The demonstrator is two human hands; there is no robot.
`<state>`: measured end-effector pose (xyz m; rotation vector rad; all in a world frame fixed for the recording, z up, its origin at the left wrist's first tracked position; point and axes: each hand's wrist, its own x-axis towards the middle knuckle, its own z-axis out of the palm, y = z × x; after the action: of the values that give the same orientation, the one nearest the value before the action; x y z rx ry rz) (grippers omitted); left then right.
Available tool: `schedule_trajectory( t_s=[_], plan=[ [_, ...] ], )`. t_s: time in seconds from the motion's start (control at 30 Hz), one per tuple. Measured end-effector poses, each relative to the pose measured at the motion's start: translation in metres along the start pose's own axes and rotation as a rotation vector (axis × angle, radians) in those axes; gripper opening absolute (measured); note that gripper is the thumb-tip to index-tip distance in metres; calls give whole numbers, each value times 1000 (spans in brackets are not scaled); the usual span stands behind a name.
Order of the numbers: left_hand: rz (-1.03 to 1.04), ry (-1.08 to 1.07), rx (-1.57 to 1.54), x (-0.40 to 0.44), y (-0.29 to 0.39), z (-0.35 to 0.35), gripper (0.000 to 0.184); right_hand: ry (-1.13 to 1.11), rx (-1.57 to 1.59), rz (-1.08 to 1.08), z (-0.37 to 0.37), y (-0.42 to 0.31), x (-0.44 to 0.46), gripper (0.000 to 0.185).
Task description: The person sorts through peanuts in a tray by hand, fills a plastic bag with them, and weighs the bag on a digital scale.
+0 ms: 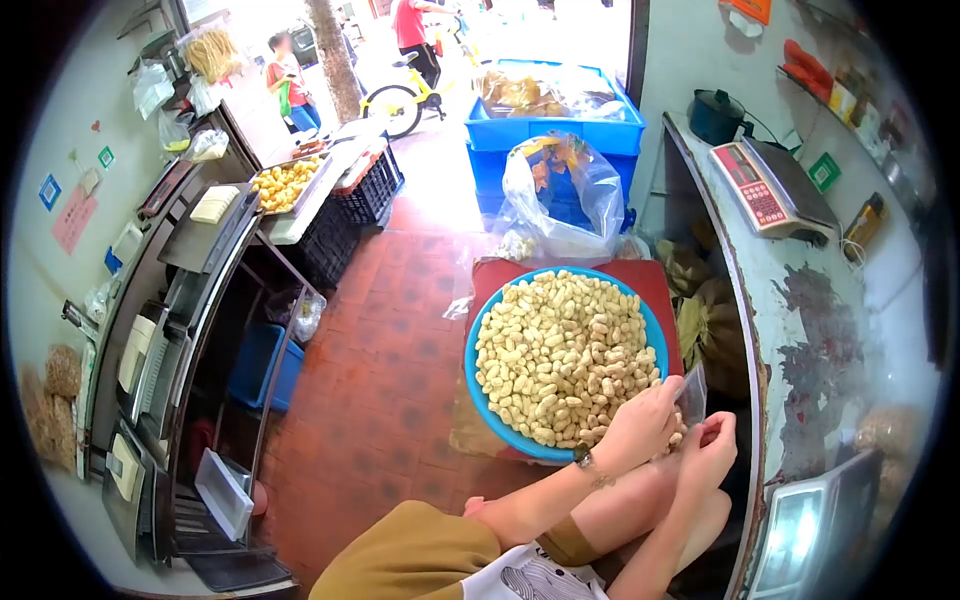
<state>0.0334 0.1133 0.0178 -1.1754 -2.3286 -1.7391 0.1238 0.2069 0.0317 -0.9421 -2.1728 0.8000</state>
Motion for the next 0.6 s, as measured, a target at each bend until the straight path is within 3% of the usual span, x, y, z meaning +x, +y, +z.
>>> schedule_trajectory(
  t_s=[0.07,0.17,0.23,0.33,0.47,0.6],
  plan=[
    [8,18,-35,-2,1,-2,33,5,53,48,-3,2,0,14],
    [-49,-5,-24,-6,-7,1,29,-13,0,-91,5,25,2,13],
    [-50,17,-46,-9,-4,-3,27,-71,85,33,4,19,-2,13],
    [-19,55,-117,-21,-8,-8,26,75,-22,-193,4,4,-9,14],
    [23,99,-69,-43,-17,-38,18,171,168,-348,7,-33,-23,8],
    [34,294,222,-59,-43,-83,11,-44,399,-369,38,-67,-47,8]
  ],
)
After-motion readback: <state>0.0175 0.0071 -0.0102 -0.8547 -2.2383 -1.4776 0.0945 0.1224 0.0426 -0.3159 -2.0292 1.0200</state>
